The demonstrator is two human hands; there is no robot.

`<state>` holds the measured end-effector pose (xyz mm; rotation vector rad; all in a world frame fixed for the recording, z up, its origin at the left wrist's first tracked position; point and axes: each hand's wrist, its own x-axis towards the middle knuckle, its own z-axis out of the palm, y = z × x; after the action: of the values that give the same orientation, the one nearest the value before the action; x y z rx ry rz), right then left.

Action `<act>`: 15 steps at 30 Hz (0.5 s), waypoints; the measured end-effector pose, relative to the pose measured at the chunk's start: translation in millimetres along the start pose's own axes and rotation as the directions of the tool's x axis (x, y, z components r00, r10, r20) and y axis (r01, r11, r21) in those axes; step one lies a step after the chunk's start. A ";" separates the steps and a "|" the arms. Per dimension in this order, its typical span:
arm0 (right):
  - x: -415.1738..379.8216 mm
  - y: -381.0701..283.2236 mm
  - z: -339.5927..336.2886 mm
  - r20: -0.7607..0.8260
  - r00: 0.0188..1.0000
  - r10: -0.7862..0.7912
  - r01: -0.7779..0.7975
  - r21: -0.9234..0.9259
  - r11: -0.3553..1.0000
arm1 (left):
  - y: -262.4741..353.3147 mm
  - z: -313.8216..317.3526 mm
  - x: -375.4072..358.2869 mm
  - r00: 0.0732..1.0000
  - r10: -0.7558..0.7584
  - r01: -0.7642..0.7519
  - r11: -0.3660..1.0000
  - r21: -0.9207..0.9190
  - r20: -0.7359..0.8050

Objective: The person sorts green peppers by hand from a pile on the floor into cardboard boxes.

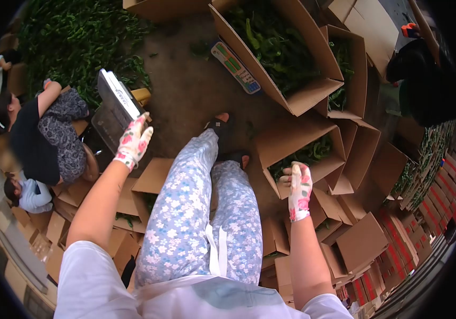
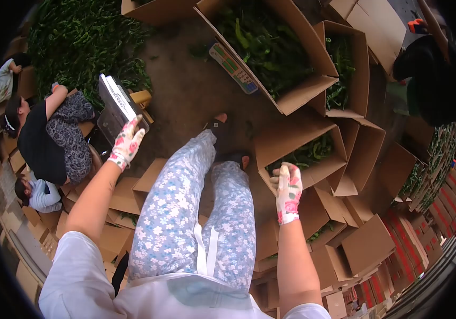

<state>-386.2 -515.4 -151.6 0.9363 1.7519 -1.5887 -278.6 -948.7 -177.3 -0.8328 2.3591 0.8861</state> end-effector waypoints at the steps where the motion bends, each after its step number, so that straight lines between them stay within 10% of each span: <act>1: -15.0 5.5 4.4 0.013 1.000 -0.013 0.013 -0.035 0.999 | -7.1 -3.8 -18.8 1.000 -0.006 0.005 0.996 -0.091 -0.015; 7: -67.8 -48.8 56.1 0.180 0.984 -0.016 0.036 -0.108 0.994 | -5.7 -60.5 -56.8 0.982 0.034 -0.026 0.999 0.047 -0.185; 8: -78.1 -61.0 65.7 0.196 0.980 0.019 0.025 -0.223 0.975 | 5.4 -65.0 -62.8 0.984 -0.118 0.098 0.984 -0.146 -0.137; 15: -41.3 -235.8 247.2 0.618 0.683 -0.389 0.572 -0.121 0.812 | 110.0 -160.9 70.4 0.896 0.128 -0.365 0.757 -0.542 -0.425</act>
<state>-562.4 -774.9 -10.0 -0.2034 1.7897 -1.6033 -438.0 -1021.7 -66.8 -0.9971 2.5601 1.8258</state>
